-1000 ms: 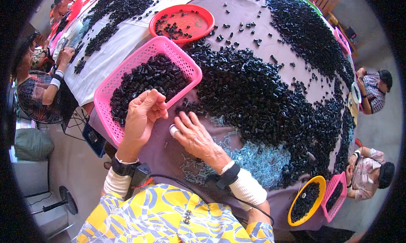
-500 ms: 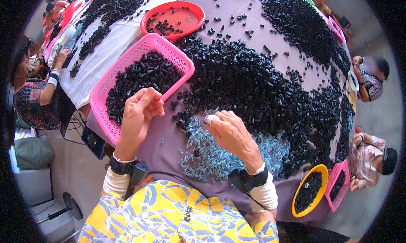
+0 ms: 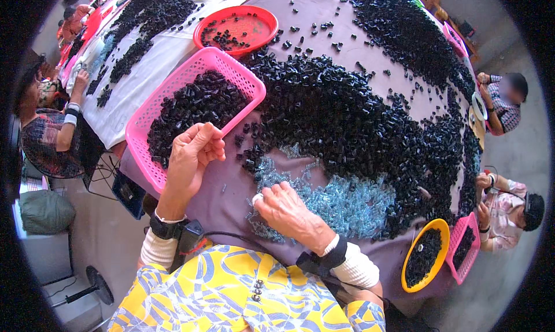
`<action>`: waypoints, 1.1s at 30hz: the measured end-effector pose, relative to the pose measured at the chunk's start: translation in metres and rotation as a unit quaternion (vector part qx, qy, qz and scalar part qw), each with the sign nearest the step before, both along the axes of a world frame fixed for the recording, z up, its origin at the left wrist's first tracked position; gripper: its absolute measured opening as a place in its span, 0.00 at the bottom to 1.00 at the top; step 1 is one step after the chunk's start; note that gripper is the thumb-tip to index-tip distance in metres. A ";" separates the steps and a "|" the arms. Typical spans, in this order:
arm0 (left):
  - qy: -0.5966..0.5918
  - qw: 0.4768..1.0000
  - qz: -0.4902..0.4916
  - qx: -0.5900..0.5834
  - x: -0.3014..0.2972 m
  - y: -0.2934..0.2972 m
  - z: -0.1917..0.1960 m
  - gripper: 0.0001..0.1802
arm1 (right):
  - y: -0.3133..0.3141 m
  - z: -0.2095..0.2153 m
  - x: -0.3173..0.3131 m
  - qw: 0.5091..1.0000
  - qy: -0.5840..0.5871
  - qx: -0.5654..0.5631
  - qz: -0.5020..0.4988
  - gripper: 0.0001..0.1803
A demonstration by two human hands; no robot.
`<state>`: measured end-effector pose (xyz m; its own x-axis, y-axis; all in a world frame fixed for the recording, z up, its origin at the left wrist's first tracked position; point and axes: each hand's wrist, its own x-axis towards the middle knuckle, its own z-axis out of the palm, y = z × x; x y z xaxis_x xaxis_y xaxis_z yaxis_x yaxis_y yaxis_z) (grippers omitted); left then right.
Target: Sorting and inspecting small black plastic components at a large communal table.
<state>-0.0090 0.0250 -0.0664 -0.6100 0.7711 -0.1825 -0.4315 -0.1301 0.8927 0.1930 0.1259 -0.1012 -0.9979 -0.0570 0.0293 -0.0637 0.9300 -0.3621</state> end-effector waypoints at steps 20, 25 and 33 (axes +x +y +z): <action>0.091 0.988 -0.100 -0.074 0.018 -0.013 -0.018 0.12 | 0.025 0.007 0.007 0.988 0.099 -0.073 -0.090 0.03; 0.162 0.966 -0.167 -0.111 0.022 -0.014 -0.040 0.10 | 0.003 -0.007 0.008 0.998 0.025 -0.027 -0.045 0.04; 0.210 0.946 -0.189 -0.159 0.026 -0.018 -0.048 0.11 | -0.001 -0.008 0.006 0.998 0.005 -0.001 -0.062 0.06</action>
